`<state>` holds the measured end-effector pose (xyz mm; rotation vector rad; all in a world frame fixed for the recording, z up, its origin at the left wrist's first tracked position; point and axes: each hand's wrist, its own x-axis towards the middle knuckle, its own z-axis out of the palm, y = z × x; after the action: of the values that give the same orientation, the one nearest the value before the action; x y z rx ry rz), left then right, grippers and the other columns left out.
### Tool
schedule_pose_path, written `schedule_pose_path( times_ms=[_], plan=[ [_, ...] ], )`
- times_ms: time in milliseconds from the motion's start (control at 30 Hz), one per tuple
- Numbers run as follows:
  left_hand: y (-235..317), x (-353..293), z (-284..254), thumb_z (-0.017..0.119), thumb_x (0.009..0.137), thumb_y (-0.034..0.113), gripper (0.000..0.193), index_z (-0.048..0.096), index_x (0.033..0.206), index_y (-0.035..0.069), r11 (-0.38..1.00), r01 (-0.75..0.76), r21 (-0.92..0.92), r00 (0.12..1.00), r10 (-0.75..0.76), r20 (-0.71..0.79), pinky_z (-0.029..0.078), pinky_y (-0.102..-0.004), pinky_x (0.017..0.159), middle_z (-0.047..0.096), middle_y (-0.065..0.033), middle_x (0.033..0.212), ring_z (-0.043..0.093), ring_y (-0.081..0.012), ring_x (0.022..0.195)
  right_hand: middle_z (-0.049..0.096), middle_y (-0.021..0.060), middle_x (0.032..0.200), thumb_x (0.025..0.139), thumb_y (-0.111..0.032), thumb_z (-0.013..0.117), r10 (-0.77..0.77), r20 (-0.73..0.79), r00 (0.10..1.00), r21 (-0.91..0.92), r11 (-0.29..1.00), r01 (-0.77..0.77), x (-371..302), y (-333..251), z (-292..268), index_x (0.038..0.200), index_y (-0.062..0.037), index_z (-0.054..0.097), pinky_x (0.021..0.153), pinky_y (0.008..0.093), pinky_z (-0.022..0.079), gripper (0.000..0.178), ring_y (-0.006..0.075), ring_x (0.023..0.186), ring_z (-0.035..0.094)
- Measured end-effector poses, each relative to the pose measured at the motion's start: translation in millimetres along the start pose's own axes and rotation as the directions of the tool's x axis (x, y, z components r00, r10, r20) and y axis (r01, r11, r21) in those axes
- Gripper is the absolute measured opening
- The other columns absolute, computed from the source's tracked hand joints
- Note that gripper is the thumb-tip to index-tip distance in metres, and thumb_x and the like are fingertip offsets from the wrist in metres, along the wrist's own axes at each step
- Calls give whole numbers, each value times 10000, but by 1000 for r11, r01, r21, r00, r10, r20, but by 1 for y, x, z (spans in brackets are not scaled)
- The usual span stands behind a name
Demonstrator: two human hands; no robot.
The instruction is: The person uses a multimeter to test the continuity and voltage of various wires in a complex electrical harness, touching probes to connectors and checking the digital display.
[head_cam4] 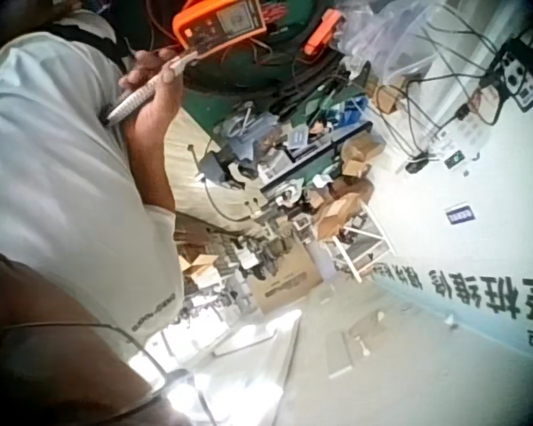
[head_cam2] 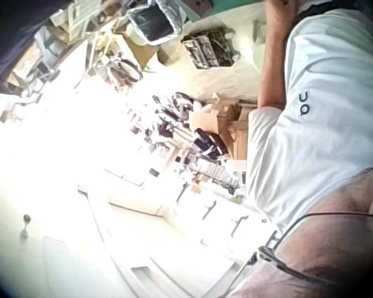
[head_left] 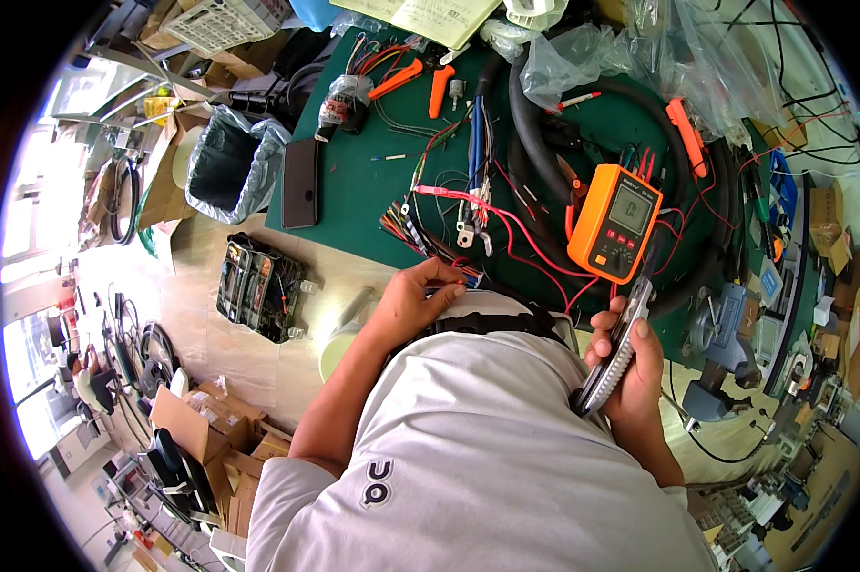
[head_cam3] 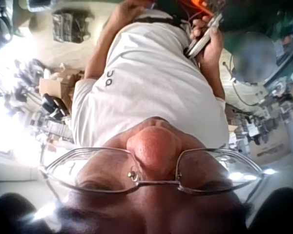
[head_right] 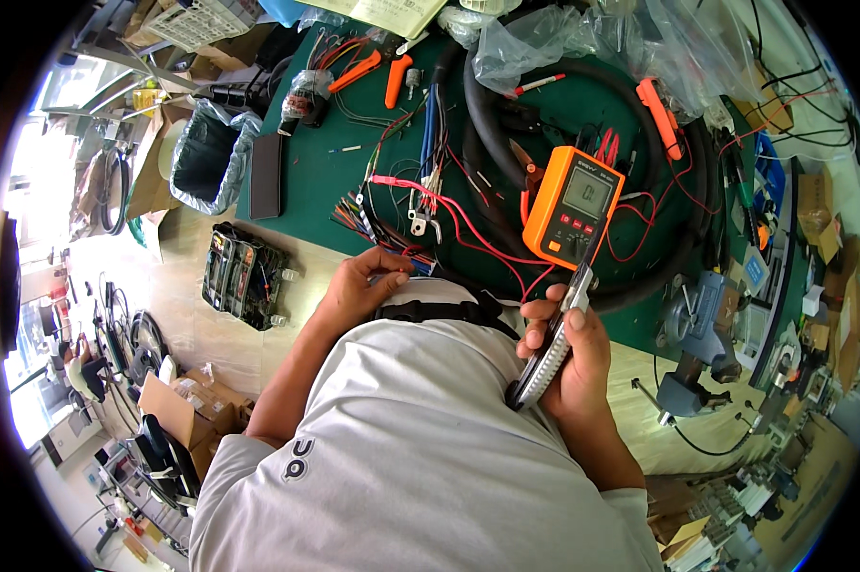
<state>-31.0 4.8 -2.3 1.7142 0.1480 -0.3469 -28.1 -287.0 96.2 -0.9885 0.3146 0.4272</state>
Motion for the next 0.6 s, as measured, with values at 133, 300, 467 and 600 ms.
schedule_pose_path(
  times_ms=[133,300,467,600],
  plan=[
    [-1,5,1,684,892,103,168,652,994,-26,1000,24,10,999,-24,31,502,-315,902,692,-103,1028,649,-170,972,603,80,984,1005,-419,426,122,46,991,135,983,-127,-7,-7,10,1395,54,397,832,396,539,614,183,900,613],
    [1,8,2,683,896,109,166,649,984,-27,999,34,-18,999,-33,23,499,-317,901,691,-108,1028,647,-169,981,597,79,808,1006,-496,408,97,-227,969,-7,995,-102,-7,-18,14,1266,10,501,547,318,526,576,159,633,582],
    [-4,9,3,701,886,125,188,641,972,-30,1000,8,20,1000,-8,-1,517,-315,824,711,-105,967,674,-185,939,581,68,729,965,-553,469,-9,-189,982,-33,999,3,4,-23,8,1090,-49,536,554,343,523,524,176,620,590],
    [-1,12,4,689,895,117,169,637,966,-28,1000,22,5,1000,-22,10,507,-314,860,701,-103,989,656,-172,960,552,46,717,958,-576,462,50,-101,994,97,995,-40,10,-28,7,1016,-79,542,576,366,495,507,183,616,563]
  ],
)
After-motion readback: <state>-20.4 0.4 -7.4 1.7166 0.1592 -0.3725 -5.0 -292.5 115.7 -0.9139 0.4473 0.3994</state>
